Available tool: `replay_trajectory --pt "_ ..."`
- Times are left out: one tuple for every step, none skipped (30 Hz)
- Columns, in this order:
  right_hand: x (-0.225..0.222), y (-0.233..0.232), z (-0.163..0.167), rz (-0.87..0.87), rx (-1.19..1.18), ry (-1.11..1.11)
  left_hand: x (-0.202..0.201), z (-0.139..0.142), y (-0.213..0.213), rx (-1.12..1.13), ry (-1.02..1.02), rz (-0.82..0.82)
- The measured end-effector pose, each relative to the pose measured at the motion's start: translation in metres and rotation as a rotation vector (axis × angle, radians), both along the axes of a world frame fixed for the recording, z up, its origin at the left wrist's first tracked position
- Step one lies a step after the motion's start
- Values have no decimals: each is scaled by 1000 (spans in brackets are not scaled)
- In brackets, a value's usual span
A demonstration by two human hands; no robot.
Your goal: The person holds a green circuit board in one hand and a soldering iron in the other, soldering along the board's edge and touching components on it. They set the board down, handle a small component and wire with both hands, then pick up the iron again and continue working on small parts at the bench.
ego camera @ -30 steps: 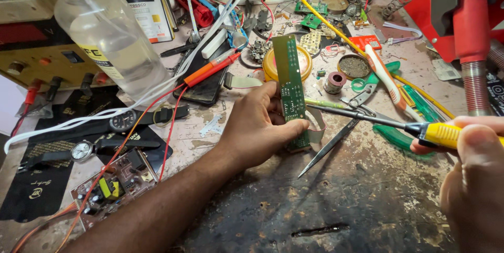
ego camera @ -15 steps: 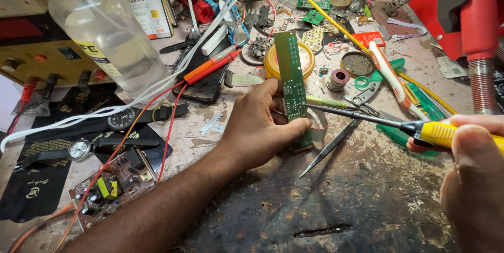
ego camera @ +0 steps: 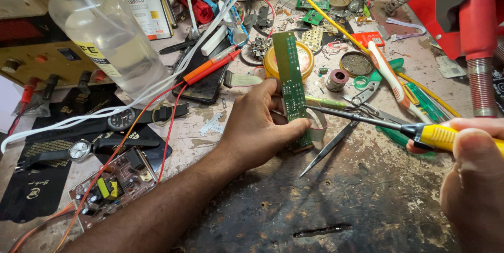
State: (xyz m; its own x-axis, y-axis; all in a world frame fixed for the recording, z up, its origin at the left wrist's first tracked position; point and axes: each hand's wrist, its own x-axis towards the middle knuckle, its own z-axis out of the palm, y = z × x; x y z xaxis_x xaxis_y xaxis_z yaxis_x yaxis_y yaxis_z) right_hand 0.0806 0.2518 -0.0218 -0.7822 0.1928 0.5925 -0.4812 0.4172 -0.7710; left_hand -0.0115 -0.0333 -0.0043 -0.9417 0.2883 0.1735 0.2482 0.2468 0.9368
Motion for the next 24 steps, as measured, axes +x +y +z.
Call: replay_trajectory --pt "1 -1 1 -10 14 -6 0 0 0 1 10 0" --pt "2 -2 3 -14 32 -10 0 0 0 1 21 1" --pt "3 -4 4 -19 49 -15 0 0 -1 1 30 3" --pt "5 -6 7 -20 69 -16 0 0 -1 0 37 3" --pt "7 -8 9 -75 79 -51 0 -1 -1 -1 44 3" --pt "8 -10 11 -129 89 -87 0 -1 -1 -1 52 1" --pt "10 -12 13 -234 88 -156 0 -1 -1 6 47 -5" --pt "11 -15 14 -265 95 -166 0 -1 -1 12 42 -10" --pt "12 -16 15 -297 103 -176 0 -1 -1 17 38 -16" --pt "13 -18 16 -254 122 -126 0 -1 -1 18 30 -13" --pt "13 -18 16 -228 145 -92 0 -1 -1 19 22 -11" --pt "14 -18 16 -202 167 -58 0 -1 -1 20 13 -9" --pt "13 -17 16 -190 194 -37 0 -1 -1 23 14 -10" --pt "12 -16 15 -209 217 -44 0 -1 -1 27 14 -11" --pt "12 -15 14 -229 241 -51 -1 -1 -1 30 15 -12" --pt "12 -14 13 -278 262 -83 -1 -2 -1 37 9 -17" --pt "10 -12 11 -240 230 -80 -1 -2 -1 43 2 -21" --pt "9 -11 10 -203 199 -78 -1 -2 -1 48 -6 -27" --pt "5 -8 9 -79 116 -39 -2 -3 -1 44 -2 -20" --pt "3 -7 8 -24 73 -16 -2 -3 -2 39 2 -16" --pt "2 -5 7 32 29 6 -2 -3 -1 36 5 -11" --pt "1 -4 5 24 24 14 -2 -4 -1 26 10 -7" --pt "1 -4 4 15 31 15 -2 -4 -1 13 17 -1" --pt "1 -3 3 6 37 15 -2 -4 -2 1 23 4"
